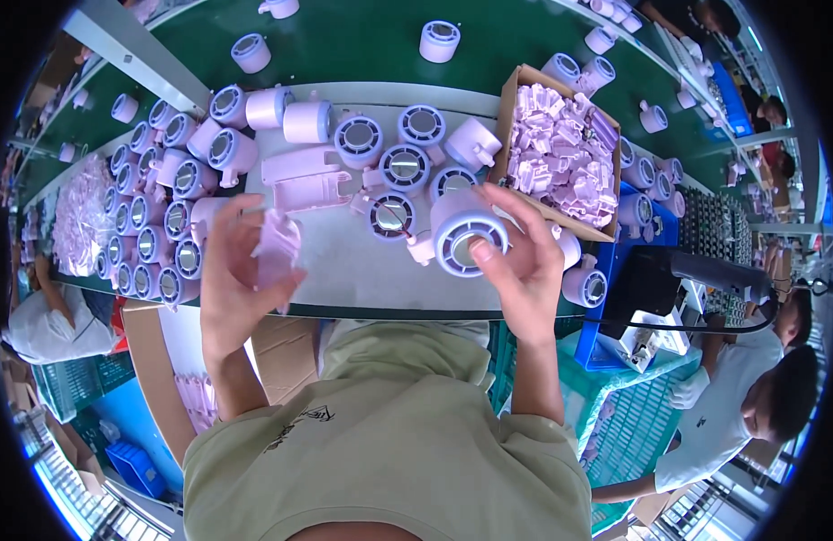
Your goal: Assembling and testing handheld electric fans on a production line.
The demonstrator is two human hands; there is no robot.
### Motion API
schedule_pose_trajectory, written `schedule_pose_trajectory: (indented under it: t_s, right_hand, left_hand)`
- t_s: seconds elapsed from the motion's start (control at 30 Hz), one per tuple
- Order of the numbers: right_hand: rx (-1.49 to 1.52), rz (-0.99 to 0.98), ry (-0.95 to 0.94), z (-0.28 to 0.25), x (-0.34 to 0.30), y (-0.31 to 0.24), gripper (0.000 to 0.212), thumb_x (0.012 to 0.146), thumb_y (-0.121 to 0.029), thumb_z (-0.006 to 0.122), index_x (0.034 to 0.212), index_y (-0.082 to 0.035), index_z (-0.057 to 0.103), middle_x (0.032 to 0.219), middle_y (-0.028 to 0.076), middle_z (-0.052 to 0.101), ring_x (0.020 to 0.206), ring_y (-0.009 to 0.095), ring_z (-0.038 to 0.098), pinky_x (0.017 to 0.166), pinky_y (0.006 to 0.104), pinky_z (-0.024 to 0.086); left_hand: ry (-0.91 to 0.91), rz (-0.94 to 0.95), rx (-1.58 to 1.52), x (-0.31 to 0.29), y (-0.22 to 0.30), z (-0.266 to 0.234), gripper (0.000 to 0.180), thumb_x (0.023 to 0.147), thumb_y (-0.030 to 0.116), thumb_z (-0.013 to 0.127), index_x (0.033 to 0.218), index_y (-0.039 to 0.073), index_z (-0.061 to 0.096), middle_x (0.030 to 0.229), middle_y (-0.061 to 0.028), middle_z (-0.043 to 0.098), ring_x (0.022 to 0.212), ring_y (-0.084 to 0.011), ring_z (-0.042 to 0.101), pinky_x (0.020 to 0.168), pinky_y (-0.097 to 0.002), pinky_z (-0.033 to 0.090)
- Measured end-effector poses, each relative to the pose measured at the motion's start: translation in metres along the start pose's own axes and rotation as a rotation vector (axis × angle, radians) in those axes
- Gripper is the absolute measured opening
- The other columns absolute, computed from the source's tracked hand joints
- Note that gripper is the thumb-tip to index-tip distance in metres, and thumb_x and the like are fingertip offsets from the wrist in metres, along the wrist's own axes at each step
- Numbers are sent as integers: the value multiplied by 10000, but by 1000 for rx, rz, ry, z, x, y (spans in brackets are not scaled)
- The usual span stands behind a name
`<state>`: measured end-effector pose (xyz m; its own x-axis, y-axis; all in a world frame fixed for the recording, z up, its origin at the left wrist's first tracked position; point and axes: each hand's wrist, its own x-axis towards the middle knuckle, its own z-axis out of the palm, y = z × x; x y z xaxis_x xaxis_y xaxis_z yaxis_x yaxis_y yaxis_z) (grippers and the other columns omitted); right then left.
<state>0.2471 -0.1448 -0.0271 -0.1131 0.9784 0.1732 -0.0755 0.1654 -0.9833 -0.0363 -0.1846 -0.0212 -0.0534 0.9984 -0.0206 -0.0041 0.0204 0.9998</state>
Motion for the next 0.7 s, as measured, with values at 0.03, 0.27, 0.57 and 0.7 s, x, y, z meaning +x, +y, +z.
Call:
schedule_pose_trajectory:
  t_s: [0.03, 0.27, 0.57, 0.7]
  right_hand:
    - [-3, -1, 38, -1, 3, -1, 446, 850, -27, 695, 1269, 43, 556, 1253, 151, 588, 1159, 223, 574, 963, 331, 473]
    - [19, 107, -138, 30, 9, -9, 401, 899, -71, 669, 1265, 48, 558, 1188, 142, 632, 1094, 176, 599, 932, 292, 475]
    - [-52, 323, -168, 29, -2, -14, 357, 889, -118, 702, 1203, 31, 617, 1103, 104, 666, 940, 152, 634, 802, 282, 515]
    - [-377, 92, -188, 17, 4, -9, 301, 883, -113, 699, 1159, -1, 657, 1036, 95, 685, 881, 154, 643, 772, 289, 518]
  left_hand:
    - [-151, -121, -289, -3, 2, 5, 545, 727, -80, 732, 1224, 5, 524, 1096, -158, 618, 889, -214, 639, 743, -308, 529]
    - [-709, -566, -684, -3, -44, 67, 586, 753, -47, 744, 1278, 13, 491, 994, -103, 652, 792, -190, 660, 669, -304, 543]
    - [-687, -602, -659, -6, -54, 71, 376, 957, 266, 603, 1191, -28, 582, 876, -93, 664, 669, -163, 643, 576, -273, 509]
    - [-626, -436, -468, -17, -44, 70, 512, 991, 399, 527, 1229, -53, 554, 876, -89, 654, 673, -148, 617, 579, -255, 487]
